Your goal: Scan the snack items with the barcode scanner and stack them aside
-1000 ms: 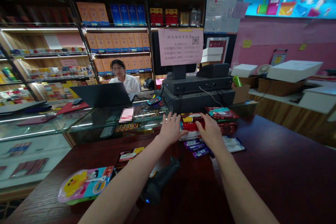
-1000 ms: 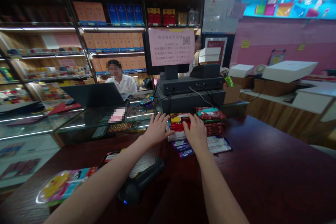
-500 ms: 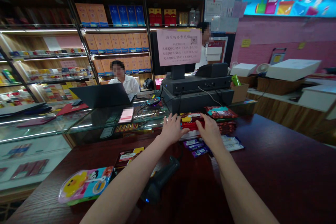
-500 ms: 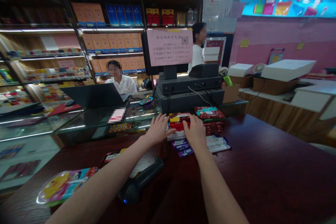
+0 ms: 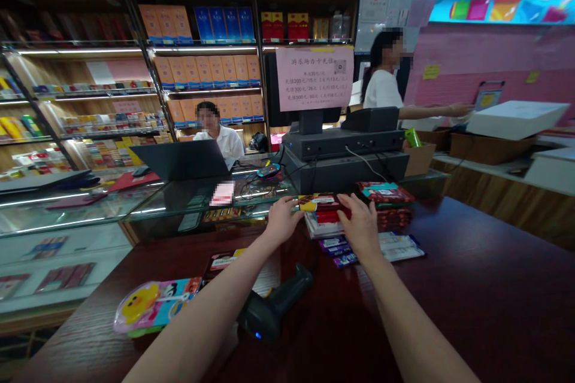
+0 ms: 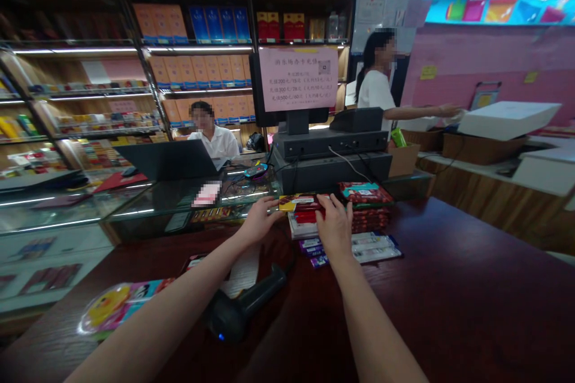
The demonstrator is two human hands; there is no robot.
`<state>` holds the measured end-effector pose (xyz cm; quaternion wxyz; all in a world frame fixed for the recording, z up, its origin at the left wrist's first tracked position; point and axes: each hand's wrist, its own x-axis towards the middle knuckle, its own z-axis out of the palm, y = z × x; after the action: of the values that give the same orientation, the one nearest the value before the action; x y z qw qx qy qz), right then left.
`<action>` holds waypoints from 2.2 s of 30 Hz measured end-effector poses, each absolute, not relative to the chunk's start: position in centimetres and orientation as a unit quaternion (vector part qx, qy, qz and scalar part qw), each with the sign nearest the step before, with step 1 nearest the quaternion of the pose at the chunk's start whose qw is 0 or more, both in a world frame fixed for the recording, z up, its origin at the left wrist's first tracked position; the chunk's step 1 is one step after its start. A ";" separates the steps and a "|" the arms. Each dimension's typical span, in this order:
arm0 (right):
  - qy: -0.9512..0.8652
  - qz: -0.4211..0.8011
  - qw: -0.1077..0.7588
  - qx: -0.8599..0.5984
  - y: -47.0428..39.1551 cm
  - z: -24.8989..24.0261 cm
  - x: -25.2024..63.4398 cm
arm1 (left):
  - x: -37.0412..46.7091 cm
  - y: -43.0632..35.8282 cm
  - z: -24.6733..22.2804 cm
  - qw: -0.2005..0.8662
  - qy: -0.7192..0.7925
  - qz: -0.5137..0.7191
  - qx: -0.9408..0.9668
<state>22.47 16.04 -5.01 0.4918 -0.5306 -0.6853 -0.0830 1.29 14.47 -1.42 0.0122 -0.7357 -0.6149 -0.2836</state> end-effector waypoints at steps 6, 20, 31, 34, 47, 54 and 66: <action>-0.704 -0.090 0.499 -0.497 16.1 -5.3 21.6 | -0.4 13.1 -1.1 -0.008 -0.626 -0.321 -0.710; -0.752 -0.125 0.511 -0.397 13.4 -5.7 17.1 | -5.5 8.3 -1.8 0.001 -0.627 -0.386 -0.676; -0.786 -0.104 0.514 -0.327 12.0 -6.3 13.8 | -9.2 4.4 -3.9 0.031 -0.648 -0.399 -0.648; -0.792 -0.085 0.513 -0.320 11.7 -6.3 13.1 | -9.7 3.9 -4.2 0.030 -0.652 -0.403 -0.641; -0.709 0.248 0.519 -0.407 11.2 -6.0 11.5 | -10.8 3.4 -5.4 0.077 -0.655 -0.426 -0.619; -0.659 0.333 0.529 -0.418 10.8 -5.1 11.1 | -11.6 2.6 -5.3 0.113 -0.634 -0.357 -0.677; -0.661 0.364 0.519 -0.401 10.3 -4.7 11.0 | -11.9 1.5 -4.0 0.192 -0.627 -0.291 -0.697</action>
<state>11.01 10.25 -4.65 0.5195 -0.4010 -0.6611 0.3637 -11.87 1.52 -4.05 0.1921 -0.6968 -0.6268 -0.2910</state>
